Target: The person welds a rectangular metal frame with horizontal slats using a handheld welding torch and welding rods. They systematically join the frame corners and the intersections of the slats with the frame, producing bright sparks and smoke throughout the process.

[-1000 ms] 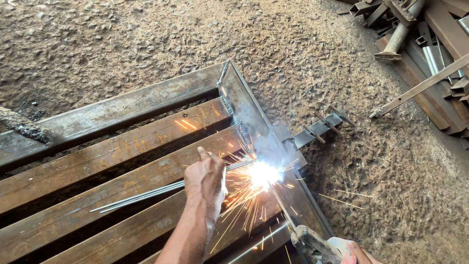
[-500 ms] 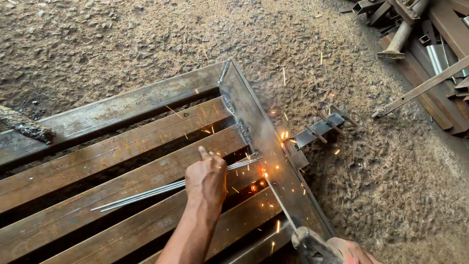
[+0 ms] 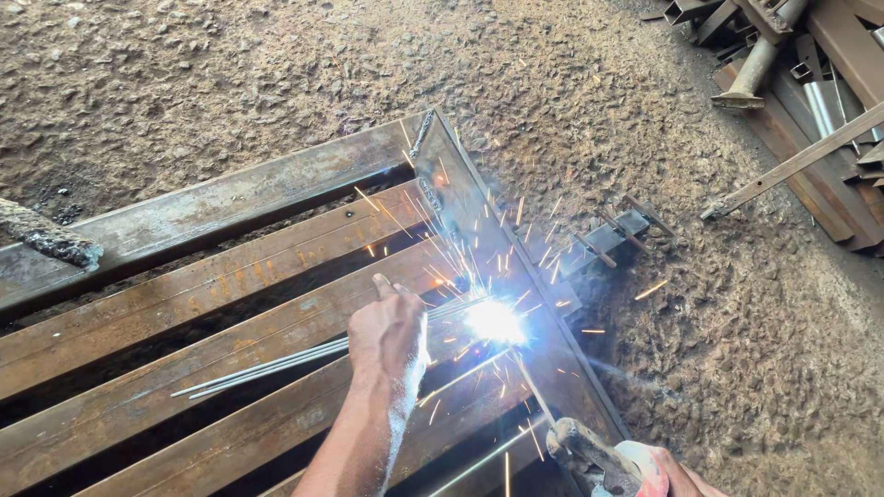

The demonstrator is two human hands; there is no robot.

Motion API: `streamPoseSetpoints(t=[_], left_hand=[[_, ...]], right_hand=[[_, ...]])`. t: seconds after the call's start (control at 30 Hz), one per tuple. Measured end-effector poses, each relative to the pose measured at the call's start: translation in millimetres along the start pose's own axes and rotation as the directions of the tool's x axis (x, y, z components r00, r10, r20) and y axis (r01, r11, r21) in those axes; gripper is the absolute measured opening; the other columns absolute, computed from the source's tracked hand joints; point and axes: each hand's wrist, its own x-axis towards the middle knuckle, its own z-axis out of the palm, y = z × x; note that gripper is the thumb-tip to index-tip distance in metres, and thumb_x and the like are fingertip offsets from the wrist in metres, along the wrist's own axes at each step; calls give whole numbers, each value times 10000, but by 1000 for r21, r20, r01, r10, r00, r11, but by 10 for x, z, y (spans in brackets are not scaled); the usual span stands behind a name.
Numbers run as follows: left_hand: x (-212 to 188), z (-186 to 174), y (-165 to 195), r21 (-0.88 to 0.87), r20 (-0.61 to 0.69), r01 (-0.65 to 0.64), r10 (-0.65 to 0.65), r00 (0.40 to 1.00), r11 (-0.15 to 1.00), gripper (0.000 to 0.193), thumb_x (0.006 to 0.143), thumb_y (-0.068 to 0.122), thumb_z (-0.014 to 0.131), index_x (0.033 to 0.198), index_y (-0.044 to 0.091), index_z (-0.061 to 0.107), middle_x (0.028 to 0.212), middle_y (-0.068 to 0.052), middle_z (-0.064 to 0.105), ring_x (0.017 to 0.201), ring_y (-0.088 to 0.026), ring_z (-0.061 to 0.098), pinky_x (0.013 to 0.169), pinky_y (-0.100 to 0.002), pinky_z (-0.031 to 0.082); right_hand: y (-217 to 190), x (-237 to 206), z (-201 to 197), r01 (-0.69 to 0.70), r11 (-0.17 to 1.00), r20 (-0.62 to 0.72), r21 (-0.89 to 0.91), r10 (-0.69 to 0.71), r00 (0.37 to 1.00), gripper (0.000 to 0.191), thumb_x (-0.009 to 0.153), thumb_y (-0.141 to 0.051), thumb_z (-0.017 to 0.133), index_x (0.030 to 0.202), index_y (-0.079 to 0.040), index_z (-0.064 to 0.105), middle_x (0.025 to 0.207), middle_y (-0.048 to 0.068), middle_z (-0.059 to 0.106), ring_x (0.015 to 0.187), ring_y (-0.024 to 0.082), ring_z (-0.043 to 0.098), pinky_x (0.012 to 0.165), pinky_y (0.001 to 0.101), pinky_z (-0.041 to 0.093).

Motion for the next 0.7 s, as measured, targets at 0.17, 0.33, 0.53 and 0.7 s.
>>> streamPoseSetpoints(t=[0.17, 0.33, 0.53, 0.7], left_hand=[[64, 186, -36, -26, -43, -10, 9, 999, 1000, 574, 776, 58, 745, 1304, -90, 574, 1440, -365, 445, 876, -335, 761, 677, -395, 629], [102, 213, -33, 39, -33, -18, 19, 999, 999, 498, 892, -3, 637, 1366, -116, 530, 1463, -382, 424, 717, -285, 756, 545, -359, 621], [9, -26, 13, 22, -29, -24, 25, 999, 999, 524, 850, 29, 691, 1340, -94, 552, 1441, -364, 443, 810, -325, 771, 626, -382, 638], [-29, -85, 42, 9, 28, -4, 4, 1000, 1000, 710, 717, 52, 780, 1357, -110, 518, 1449, -348, 413, 815, -312, 771, 624, -378, 636]], right_hand=[[-74, -5, 16, -63, 997, -3, -45, 63, 998, 422, 1009, -282, 335, 1043, -164, 739, 914, 27, 803, 817, 175, 820, 781, 347, 633], [236, -22, 43, -59, 995, 162, -81, 71, 984, 360, 1047, -329, 386, 1253, -196, 650, 1149, 50, 749, 1040, 194, 765, 931, 343, 592], [890, -88, 295, -53, 986, 414, 159, -18, 910, 456, 977, -300, 533, 1407, -150, 543, 1174, 108, 712, 1032, 222, 741, 949, 375, 581], [1200, -7, 466, -176, 882, 533, 438, -97, 841, 552, 939, -240, 614, 1460, -114, 486, 1072, 144, 715, 909, 222, 759, 904, 367, 620]])
